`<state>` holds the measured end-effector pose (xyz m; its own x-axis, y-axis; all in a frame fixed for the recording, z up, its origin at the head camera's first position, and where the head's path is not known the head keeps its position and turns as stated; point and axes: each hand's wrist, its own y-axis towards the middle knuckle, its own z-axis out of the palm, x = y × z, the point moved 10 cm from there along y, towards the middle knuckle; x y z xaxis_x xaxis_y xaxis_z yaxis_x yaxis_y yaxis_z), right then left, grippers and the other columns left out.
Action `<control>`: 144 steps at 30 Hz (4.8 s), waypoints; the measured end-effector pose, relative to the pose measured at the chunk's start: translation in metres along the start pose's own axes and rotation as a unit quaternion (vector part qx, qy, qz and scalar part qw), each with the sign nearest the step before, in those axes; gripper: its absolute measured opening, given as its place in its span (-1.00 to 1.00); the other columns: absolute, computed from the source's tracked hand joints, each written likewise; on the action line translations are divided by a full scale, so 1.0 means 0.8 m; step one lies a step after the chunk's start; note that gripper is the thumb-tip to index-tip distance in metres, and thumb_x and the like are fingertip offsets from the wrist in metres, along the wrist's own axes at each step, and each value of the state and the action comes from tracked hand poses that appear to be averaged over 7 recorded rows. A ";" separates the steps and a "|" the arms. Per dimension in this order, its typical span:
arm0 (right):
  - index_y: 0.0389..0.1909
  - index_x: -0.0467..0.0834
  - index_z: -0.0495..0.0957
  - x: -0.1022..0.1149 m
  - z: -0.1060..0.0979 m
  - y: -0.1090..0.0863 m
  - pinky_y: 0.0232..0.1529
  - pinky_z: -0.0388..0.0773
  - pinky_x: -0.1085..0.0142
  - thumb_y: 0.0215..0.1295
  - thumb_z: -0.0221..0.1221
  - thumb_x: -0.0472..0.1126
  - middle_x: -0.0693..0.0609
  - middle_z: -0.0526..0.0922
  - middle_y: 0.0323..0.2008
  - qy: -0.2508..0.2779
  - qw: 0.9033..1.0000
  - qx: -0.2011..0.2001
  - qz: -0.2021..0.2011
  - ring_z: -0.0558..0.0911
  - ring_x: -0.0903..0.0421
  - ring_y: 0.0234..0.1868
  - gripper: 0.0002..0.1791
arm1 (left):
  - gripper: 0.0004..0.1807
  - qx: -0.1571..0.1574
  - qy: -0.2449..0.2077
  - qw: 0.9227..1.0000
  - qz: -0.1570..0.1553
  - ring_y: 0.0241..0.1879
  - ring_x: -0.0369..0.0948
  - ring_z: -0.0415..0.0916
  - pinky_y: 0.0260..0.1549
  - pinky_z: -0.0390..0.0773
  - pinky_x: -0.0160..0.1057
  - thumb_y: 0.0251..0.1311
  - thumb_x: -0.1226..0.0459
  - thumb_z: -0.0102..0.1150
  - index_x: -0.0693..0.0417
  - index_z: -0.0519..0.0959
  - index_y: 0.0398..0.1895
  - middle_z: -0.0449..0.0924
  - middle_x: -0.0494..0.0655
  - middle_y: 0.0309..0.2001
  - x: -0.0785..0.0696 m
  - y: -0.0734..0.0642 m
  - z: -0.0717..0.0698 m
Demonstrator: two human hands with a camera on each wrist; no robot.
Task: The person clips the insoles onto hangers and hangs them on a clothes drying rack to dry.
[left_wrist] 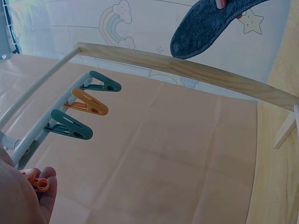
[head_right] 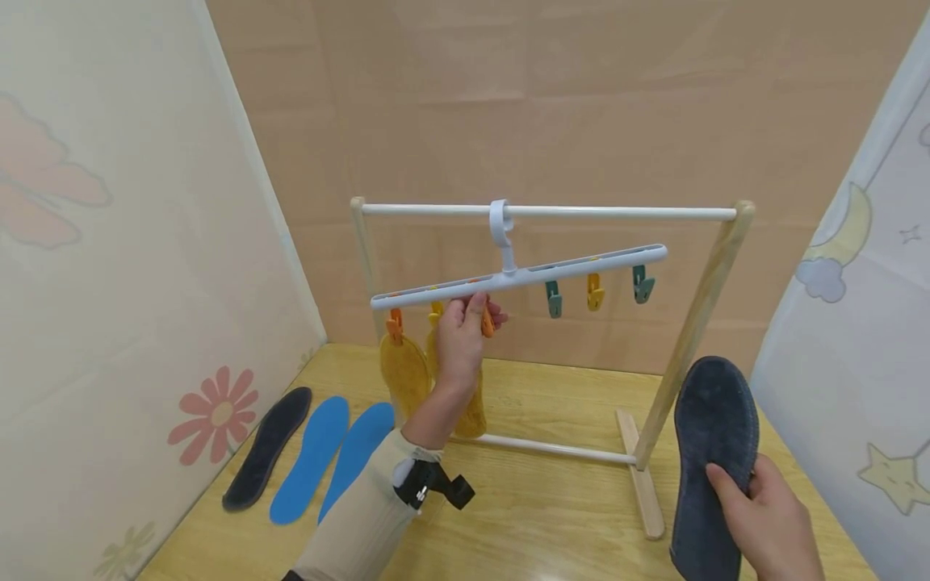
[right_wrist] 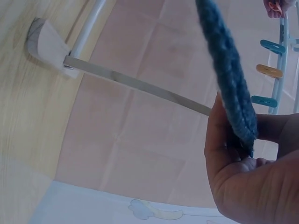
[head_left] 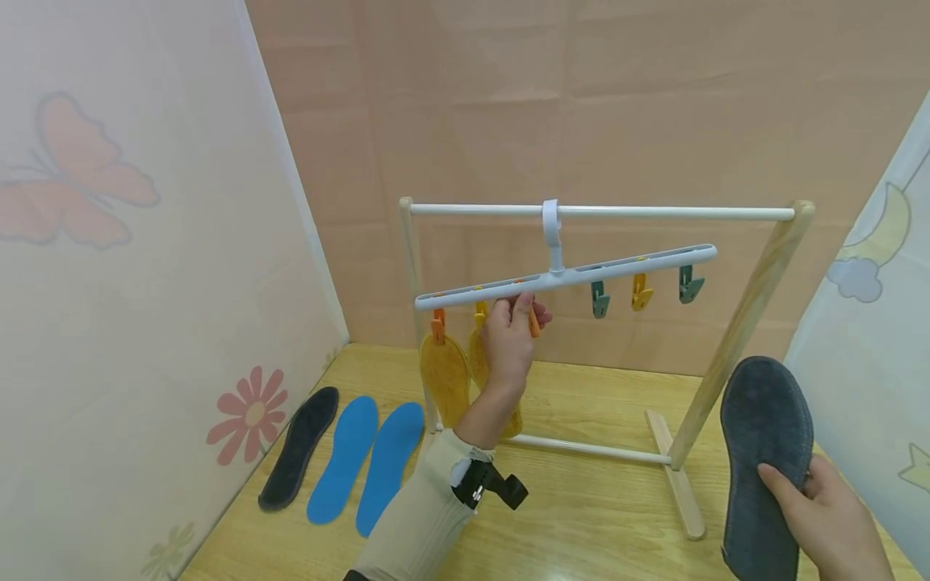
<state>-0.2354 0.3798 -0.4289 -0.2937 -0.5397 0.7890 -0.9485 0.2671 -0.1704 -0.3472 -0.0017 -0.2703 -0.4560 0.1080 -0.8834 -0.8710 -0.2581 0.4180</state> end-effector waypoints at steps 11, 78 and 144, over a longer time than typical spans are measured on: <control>0.42 -0.55 0.00 0.032 0.000 -0.013 -0.30 0.71 0.05 0.62 -0.12 0.04 -0.46 0.65 -0.10 -0.007 0.998 -0.021 -0.064 0.73 0.10 -0.38 -0.24 | -0.70 0.001 -0.006 1.000 0.005 -0.32 -0.12 0.74 -0.20 0.72 -0.25 0.49 0.15 0.05 0.24 0.58 -0.11 0.66 0.01 -0.32 0.003 0.002 0.000; 0.41 -0.29 0.26 0.141 0.091 -0.053 -0.35 0.68 0.31 0.55 0.11 -0.12 -0.34 0.68 0.02 0.082 0.974 0.017 -0.210 0.71 0.32 -0.30 -0.44 | -0.68 0.007 -0.011 1.000 0.007 -0.31 -0.11 0.74 -0.19 0.72 -0.25 0.48 0.15 0.09 0.30 0.59 -0.14 0.66 0.03 -0.35 0.003 0.000 0.000; 0.20 -0.21 0.46 0.197 0.154 -0.067 -0.28 0.67 0.32 0.46 0.22 -0.12 -0.11 0.77 -0.11 0.094 0.959 0.081 -0.253 0.74 0.21 -0.21 -0.60 | -0.70 0.009 -0.010 1.000 -0.001 -0.32 -0.14 0.74 -0.19 0.72 -0.25 0.46 0.14 0.11 0.23 0.62 -0.09 0.68 0.01 -0.34 0.001 -0.003 0.004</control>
<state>-0.2451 0.1821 -0.3683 0.2224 -0.4091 0.8850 -0.9743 -0.1276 0.1858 -0.3460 0.0020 -0.2715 -0.4579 0.1281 -0.8797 -0.8748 -0.2414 0.4201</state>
